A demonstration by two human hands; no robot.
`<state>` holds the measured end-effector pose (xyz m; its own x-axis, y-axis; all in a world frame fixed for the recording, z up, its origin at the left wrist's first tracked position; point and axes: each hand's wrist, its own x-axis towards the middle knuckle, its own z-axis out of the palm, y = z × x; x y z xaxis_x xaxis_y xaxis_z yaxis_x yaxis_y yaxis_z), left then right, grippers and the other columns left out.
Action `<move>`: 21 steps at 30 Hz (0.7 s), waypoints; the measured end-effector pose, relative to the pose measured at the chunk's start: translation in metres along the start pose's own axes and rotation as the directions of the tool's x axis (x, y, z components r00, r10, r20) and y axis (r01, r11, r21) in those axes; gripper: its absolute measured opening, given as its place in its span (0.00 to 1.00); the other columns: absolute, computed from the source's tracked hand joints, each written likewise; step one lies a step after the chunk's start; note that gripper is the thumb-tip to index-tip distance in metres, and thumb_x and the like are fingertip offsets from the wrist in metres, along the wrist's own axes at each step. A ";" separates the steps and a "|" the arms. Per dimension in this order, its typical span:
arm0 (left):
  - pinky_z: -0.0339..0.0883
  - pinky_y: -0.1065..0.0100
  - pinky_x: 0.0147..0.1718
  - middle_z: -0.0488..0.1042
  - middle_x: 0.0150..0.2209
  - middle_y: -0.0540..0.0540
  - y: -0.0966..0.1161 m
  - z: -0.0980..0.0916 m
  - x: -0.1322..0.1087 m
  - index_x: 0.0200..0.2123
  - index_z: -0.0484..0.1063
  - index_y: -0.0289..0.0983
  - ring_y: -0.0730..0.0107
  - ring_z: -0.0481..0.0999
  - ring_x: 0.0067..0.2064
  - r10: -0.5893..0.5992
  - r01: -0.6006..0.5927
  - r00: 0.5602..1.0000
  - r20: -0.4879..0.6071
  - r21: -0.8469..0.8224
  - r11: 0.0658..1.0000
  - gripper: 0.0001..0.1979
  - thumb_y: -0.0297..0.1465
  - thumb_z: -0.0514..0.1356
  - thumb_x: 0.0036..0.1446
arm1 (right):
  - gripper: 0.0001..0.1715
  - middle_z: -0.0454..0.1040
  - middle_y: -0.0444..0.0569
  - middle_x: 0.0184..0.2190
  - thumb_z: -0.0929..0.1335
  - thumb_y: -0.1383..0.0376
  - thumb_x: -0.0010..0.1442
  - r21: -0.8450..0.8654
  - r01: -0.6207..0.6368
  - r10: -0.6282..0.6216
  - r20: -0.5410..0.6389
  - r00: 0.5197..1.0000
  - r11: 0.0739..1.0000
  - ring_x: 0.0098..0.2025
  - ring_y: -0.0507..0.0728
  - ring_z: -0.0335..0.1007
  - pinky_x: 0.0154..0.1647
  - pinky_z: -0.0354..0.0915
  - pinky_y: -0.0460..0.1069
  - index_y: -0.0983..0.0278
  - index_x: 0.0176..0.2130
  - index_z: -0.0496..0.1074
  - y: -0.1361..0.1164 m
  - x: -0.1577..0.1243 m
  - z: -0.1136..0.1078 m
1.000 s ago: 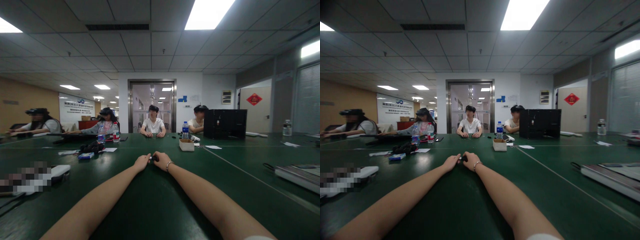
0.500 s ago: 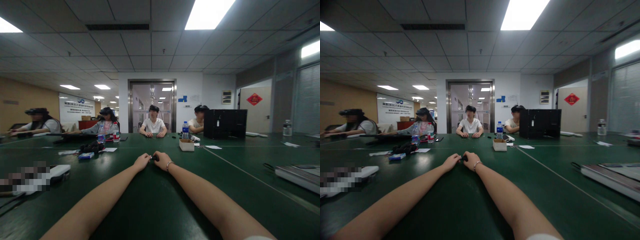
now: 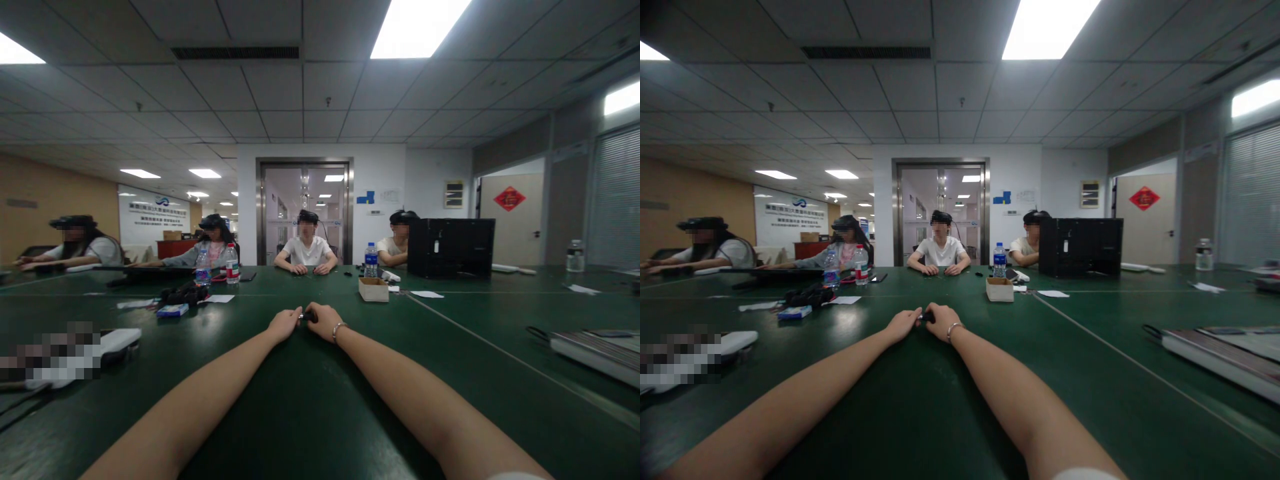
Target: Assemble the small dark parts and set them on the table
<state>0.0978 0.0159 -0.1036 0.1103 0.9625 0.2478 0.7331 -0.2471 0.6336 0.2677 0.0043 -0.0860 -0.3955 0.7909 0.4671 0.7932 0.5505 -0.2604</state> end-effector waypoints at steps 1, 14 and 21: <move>0.58 0.67 0.32 0.72 0.28 0.46 0.000 0.000 0.000 0.26 0.68 0.36 0.66 0.69 0.31 -0.005 0.005 1.000 -0.001 -0.017 1.000 0.31 0.53 0.37 0.54 | 0.17 0.72 0.43 0.29 0.67 0.65 0.50 0.000 -0.004 0.004 0.002 1.000 1.000 0.31 0.51 0.67 0.31 0.56 0.44 0.58 0.42 0.68 0.000 0.000 0.000; 0.58 0.67 0.33 0.72 0.26 0.46 0.000 0.000 0.002 0.25 0.69 0.37 0.65 0.69 0.31 0.017 -0.017 1.000 0.016 -0.012 1.000 0.31 0.51 0.36 0.55 | 0.16 0.72 0.43 0.29 0.67 0.65 0.49 -0.007 0.007 -0.007 -0.005 1.000 1.000 0.30 0.51 0.66 0.29 0.55 0.43 0.58 0.41 0.68 -0.002 -0.002 -0.002; 0.58 0.70 0.33 0.72 0.29 0.49 -0.003 0.002 0.003 0.30 0.69 0.37 0.68 0.69 0.32 0.052 -0.052 0.999 0.005 -0.032 0.998 0.25 0.51 0.43 0.53 | 0.16 0.72 0.43 0.29 0.67 0.65 0.49 0.002 -0.004 0.004 0.012 1.000 1.000 0.30 0.50 0.66 0.29 0.55 0.43 0.58 0.41 0.68 -0.003 -0.002 -0.003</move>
<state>0.0976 0.0199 -0.1061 0.1519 0.9489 0.2766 0.7048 -0.3002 0.6427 0.2677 0.0007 -0.0834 -0.3980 0.7962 0.4556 0.7938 0.5479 -0.2639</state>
